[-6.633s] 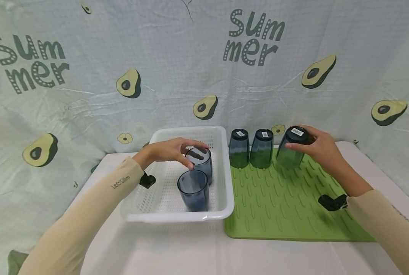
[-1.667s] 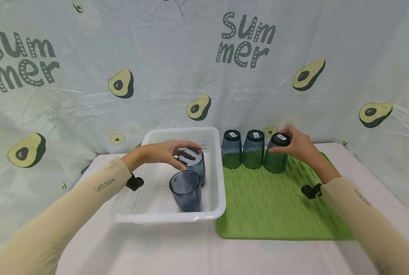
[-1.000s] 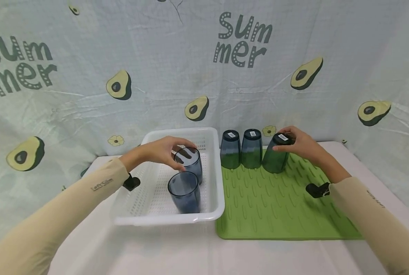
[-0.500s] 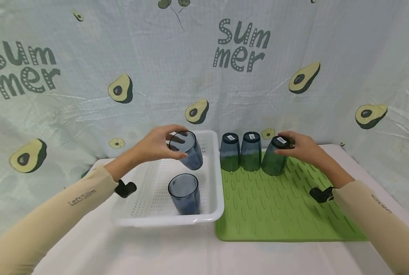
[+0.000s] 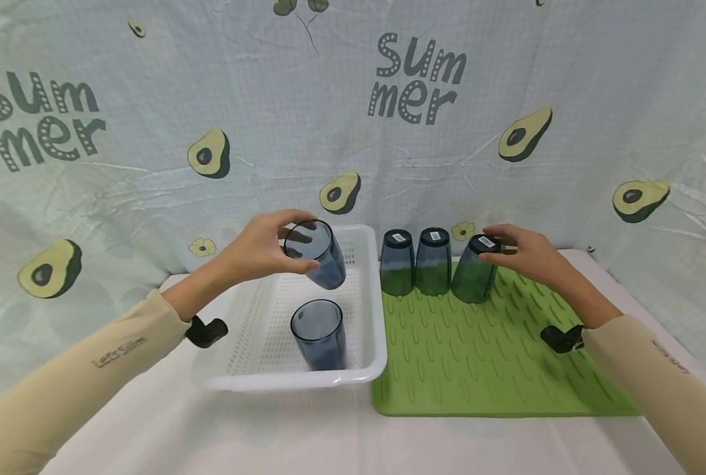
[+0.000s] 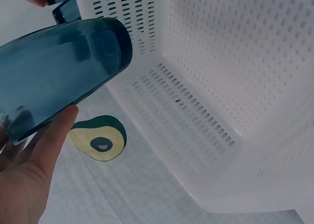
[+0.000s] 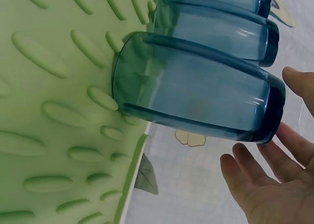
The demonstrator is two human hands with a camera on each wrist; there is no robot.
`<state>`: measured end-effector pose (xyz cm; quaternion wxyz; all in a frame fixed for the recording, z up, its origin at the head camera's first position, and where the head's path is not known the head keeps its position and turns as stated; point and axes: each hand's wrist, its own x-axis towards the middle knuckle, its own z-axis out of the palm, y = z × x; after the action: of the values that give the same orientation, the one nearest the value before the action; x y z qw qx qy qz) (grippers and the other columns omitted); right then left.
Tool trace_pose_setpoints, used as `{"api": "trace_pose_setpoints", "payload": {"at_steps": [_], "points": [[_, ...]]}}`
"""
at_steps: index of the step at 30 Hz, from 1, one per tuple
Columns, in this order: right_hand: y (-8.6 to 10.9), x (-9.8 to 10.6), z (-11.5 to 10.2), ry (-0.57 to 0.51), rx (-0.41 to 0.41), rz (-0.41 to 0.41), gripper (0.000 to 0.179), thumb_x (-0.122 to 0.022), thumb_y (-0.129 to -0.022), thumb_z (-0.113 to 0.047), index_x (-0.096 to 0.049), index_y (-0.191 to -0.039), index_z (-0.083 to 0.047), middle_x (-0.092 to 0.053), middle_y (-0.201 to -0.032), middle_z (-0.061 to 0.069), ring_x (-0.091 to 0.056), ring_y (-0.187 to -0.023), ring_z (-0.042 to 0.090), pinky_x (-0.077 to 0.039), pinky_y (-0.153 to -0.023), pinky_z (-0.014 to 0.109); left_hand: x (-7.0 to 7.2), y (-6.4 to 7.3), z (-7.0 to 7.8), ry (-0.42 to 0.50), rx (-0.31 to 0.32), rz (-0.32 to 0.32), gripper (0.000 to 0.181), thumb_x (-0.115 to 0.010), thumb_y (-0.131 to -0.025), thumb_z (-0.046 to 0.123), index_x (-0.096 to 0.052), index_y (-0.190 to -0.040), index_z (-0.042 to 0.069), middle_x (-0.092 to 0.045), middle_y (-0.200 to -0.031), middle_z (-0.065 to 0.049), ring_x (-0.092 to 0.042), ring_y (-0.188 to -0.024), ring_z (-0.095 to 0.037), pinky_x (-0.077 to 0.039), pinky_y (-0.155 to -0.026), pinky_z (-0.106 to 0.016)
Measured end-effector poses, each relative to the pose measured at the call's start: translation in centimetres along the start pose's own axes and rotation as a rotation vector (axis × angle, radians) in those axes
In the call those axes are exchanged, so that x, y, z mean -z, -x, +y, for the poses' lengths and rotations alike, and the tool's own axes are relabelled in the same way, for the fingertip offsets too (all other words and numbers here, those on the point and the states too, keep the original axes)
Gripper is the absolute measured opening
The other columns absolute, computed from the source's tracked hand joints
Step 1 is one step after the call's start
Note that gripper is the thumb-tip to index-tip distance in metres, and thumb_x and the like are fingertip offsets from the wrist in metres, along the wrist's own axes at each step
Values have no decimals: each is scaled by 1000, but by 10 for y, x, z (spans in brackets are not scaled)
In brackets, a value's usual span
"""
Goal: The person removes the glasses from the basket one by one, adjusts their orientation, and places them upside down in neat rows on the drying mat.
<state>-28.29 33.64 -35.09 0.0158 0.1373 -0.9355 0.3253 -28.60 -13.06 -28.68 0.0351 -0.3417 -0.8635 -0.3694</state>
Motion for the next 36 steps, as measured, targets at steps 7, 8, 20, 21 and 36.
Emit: {"api": "trace_pose_setpoints", "payload": {"at_steps": [7, 8, 20, 21, 36], "points": [[5, -2, 0, 0, 45, 58, 66, -69, -98, -35, -46, -149, -1, -44, -152, 25, -41, -140, 46, -39, -111, 58, -1, 6, 4, 13, 1, 13, 69, -89, -75, 12, -59, -137, 5, -64, -125, -11, -71, -107, -30, -61, -74, -31], [5, -3, -1, 10, 50, 70, 65, -69, -98, -35, -47, -148, -1, -45, -151, 25, -41, -139, 47, -39, -111, 59, -2, 8, 5, 22, -4, 16, 69, -89, -75, 11, -59, -137, 5, -64, -125, -11, -71, -106, -30, -62, -74, -31], [9, -11, -14, 192, 134, 254, 52, -71, -97, -29, -58, -142, -6, -58, -138, 25, -34, -49, 19, -35, -54, 38, -6, 17, 15, 147, -105, 49, 74, -90, -71, 1, -58, -137, 2, -64, -128, -13, -67, -115, -26, -61, -81, -30], [9, -12, -15, 195, 145, 263, 51, -72, -96, -28, -59, -141, -6, -60, -137, 24, -24, -47, 15, -31, -52, 35, -6, 17, 15, 158, -116, 47, 73, -90, -71, 0, -58, -136, 1, -65, -128, -13, -66, -117, -25, -61, -81, -31], [11, -19, -27, 178, 238, 271, 47, -74, -95, -22, -62, -138, -8, -55, -144, 22, -19, -43, 6, -31, -50, 31, -10, 17, 22, 50, -227, 63, 70, -93, -68, 8, -63, -130, 0, -70, -122, -10, -68, -113, -23, -54, -97, -31]]}}
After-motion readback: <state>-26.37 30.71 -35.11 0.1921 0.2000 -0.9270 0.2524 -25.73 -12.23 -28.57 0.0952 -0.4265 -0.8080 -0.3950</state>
